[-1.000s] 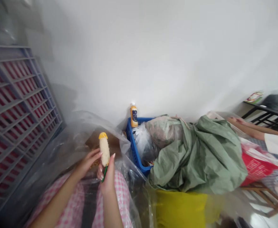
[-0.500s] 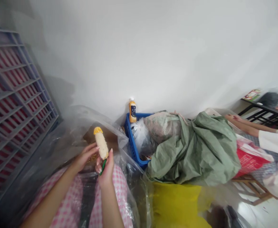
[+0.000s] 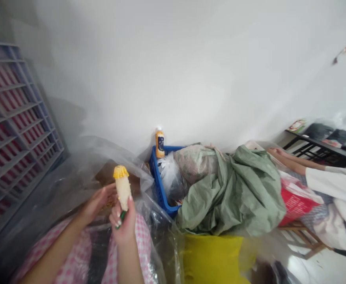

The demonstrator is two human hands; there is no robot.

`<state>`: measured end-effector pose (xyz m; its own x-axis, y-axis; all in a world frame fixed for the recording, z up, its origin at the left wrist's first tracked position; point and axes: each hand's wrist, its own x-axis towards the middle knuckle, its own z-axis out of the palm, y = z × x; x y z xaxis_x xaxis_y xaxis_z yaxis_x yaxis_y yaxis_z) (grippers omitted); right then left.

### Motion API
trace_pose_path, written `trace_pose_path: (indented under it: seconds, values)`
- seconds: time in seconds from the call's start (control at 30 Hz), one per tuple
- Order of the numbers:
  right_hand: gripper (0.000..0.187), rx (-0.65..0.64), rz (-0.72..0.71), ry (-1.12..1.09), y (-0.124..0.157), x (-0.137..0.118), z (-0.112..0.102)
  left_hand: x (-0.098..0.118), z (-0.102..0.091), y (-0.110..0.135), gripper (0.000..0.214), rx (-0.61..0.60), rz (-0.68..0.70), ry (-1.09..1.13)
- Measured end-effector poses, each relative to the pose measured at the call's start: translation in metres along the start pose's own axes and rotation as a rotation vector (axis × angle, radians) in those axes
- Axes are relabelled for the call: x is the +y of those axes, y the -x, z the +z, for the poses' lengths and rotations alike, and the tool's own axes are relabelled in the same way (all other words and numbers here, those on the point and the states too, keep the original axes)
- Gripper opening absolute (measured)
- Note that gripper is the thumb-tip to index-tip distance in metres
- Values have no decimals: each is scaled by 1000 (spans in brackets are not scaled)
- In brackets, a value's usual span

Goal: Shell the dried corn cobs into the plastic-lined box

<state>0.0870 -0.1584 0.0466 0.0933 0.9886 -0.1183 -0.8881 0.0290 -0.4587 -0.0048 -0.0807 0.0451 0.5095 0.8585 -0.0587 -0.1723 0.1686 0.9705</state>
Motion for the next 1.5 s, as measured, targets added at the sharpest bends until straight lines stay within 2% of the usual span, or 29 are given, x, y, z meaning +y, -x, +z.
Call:
trace_pose_path:
  seconds: [0.1,0.37,0.57,0.8,1.2,1.5]
  values:
    - [46,-15,-60,-51,3,-5,-1,0,-1,-3,57,0,9,-11]
    - [39,35,-221,-258,5,-8,-12,6,9,-5,53,56,-14,-141]
    - [36,-16,-300,-418,4,-9,-17,4,9,-7,53,81,-15,-157]
    - [41,-9,-280,-329,5,-7,-20,3,11,-8,48,86,6,-201]
    - [46,-80,-248,-313,4,-3,-23,-9,2,-11,43,10,-31,-212]
    - [49,-106,-228,-232,0,1,-30,-12,0,-15,49,19,-56,-277]
